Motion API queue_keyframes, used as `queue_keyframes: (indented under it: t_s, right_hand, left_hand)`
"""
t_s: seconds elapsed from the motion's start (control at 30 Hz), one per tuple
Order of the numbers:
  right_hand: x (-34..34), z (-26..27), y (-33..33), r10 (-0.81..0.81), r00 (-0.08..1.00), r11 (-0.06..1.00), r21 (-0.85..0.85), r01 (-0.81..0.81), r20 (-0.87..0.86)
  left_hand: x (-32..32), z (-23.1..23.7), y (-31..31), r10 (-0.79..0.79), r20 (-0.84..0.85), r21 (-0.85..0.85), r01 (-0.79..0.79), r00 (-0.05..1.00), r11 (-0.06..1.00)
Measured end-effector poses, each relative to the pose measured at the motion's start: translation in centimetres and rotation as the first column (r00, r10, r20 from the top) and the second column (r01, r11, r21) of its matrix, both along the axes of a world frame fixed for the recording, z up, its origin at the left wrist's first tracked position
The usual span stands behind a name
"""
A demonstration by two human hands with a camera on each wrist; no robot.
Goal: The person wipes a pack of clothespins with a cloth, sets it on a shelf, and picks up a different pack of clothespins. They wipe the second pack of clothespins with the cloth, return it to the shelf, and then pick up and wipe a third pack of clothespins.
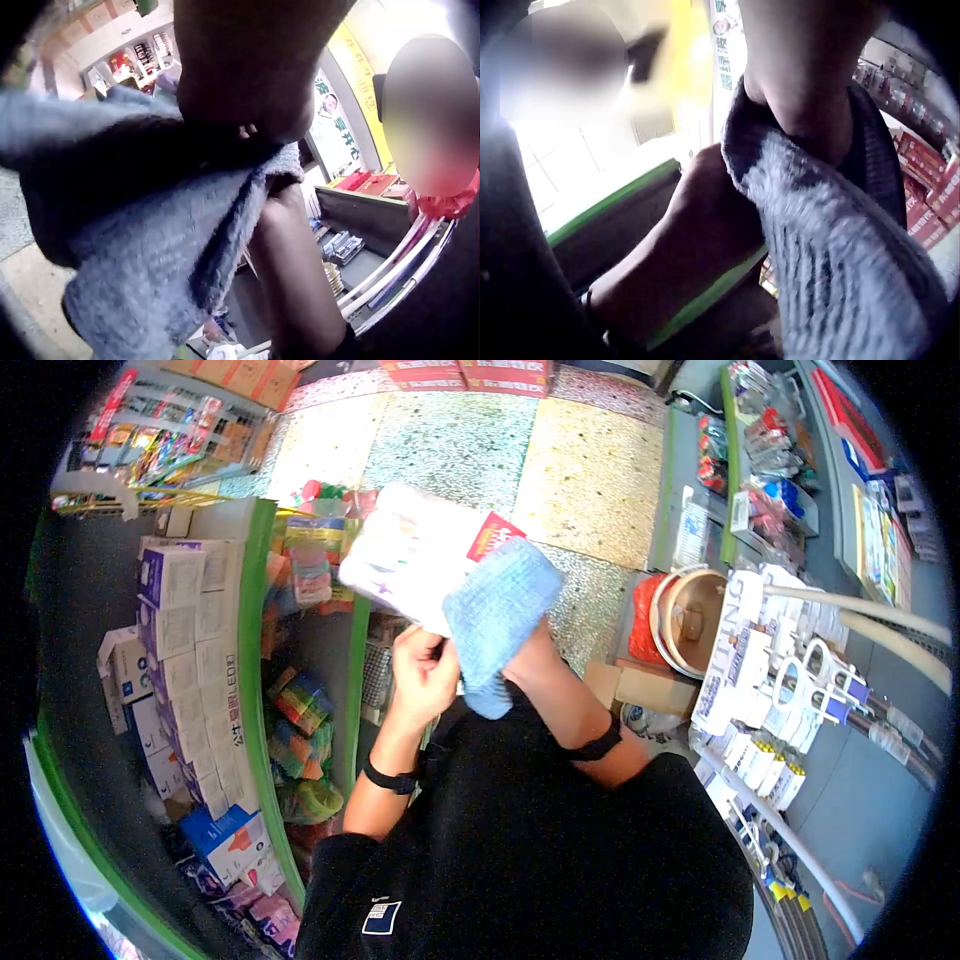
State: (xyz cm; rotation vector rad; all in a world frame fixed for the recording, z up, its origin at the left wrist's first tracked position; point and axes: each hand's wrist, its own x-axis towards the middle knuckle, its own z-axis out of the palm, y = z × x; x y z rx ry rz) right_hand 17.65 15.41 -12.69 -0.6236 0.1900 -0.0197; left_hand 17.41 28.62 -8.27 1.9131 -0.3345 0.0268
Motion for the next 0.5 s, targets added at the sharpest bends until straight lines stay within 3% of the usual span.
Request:
queue_keyframes:
  t_s: [0.03, 0.07, 0.13, 0.17, 0.2, 0.27, 0.33, 0.4, 0.43, 0.47, 0.5]
  right_hand:
    - [0.0, 0.1, 0.2, -0.034, 0.999, 0.971, 0.238, 0.038, -0.02]
    - [0.7, 0.1, -0.6, -0.035, 0.999, 0.972, 0.233, 0.039, -0.019]
    - [2.7, 0.4, -2.5, -0.006, 1.0, 0.908, 0.42, 0.018, -0.03]
    - [3.1, 0.8, -2.6, -0.003, 0.997, 0.993, 0.114, 0.011, -0.072]
    - [3.6, 1.3, -2.6, 0.002, 0.998, 0.993, 0.119, 0.007, -0.071]
    - [4.4, 2.4, -2.5, -0.155, 0.958, 0.987, -0.09, 0.137, -0.242]
    - [4.0, 1.8, -3.6, -0.145, 0.973, 0.989, -0.052, 0.138, -0.177]
    - [3.5, 1.8, -4.9, -0.142, 0.984, 0.99, -0.008, 0.142, -0.112]
    - [3.5, 2.4, -5.5, -0.091, 0.995, 0.79, -0.606, 0.095, 0.036]
    - [3.4, 2.6, -6.4, 0.044, 0.991, 0.267, -0.957, 0.11, 0.127]
    - [4.5, -2.4, -9.6, -0.052, 0.998, 0.68, -0.734, 0.006, -0.041]
  left_hand:
    - [-0.2, 1.7, -0.4, 0.01, -0.076, -0.001, -0.01, 0.997, 1.0]
    - [-0.6, 1.5, -0.2, -0.03, -0.014, 0.033, 0.031, 0.999, 0.999]
    - [-1.4, 1.7, -0.5, -0.062, -0.012, 0.013, 0.062, 0.998, 0.998]
    - [-1.5, 1.5, -0.4, -0.039, -0.073, 0.038, 0.042, 0.997, 0.998]
    - [-1.3, 1.4, -0.4, -0.034, -0.072, 0.043, 0.037, 0.997, 0.998]
    - [-0.6, 1.4, -0.6, 0.009, -0.089, -0.056, -0.014, 0.996, 0.998]
    - [-0.5, 1.0, -0.5, 0.016, -0.101, -0.045, -0.02, 0.995, 0.999]
    - [-0.4, 0.8, -0.6, 0.087, -0.298, -0.276, -0.173, 0.951, 0.945]
    - [-0.2, 1.2, -0.6, 0.103, -0.328, -0.35, -0.222, 0.939, 0.91]
    - [-0.1, 1.1, 0.5, 0.068, -0.388, -0.333, -0.209, 0.919, 0.92]
    - [0.2, 1.4, 0.4, 0.093, -0.392, -0.373, -0.25, 0.915, 0.893]
